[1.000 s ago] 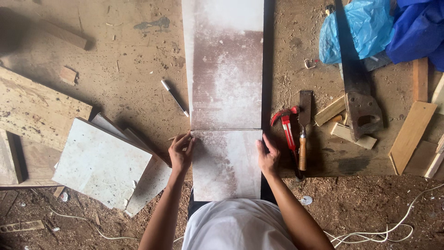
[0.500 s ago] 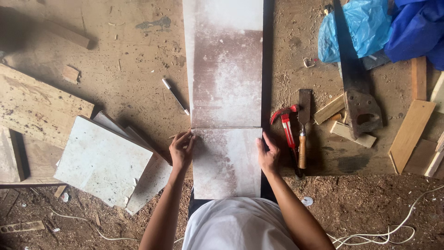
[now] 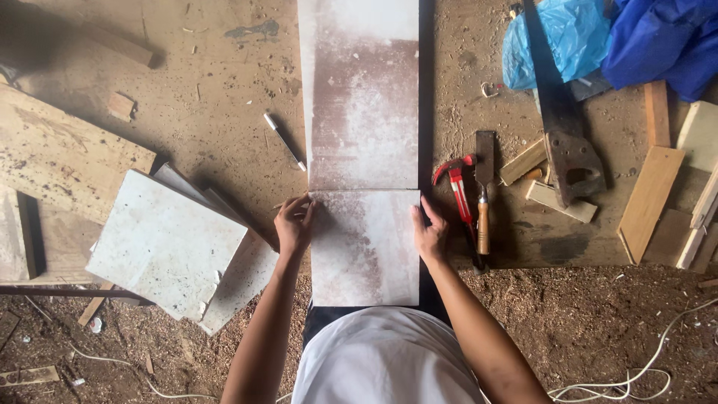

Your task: The person marks a line on a large rectangular tile using a smaller tile as a guide and a marker, then uses a hand saw to cut along the marked line. The cut tile is separated and placed aside.

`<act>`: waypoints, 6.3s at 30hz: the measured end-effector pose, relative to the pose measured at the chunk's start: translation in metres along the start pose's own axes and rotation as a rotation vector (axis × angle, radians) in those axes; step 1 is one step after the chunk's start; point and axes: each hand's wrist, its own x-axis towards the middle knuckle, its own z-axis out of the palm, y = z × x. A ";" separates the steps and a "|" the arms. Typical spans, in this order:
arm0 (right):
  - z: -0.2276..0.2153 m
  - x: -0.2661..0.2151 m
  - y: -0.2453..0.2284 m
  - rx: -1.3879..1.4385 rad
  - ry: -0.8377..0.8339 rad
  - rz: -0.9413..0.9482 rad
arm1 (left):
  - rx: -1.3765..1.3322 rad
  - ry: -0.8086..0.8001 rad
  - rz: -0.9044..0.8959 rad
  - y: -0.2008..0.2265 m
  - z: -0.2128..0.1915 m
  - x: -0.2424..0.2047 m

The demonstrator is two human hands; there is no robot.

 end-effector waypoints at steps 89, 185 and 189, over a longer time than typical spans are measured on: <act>-0.056 -0.150 0.047 -0.763 -0.498 -0.072 | 0.844 -0.240 0.222 -0.097 -0.032 -0.188; 0.015 0.007 -0.005 -0.155 0.127 -0.160 | 0.078 -0.264 -0.326 0.018 -0.025 0.031; 0.013 0.003 -0.010 -0.152 0.113 -0.153 | 0.054 -0.290 -0.382 0.014 -0.025 0.033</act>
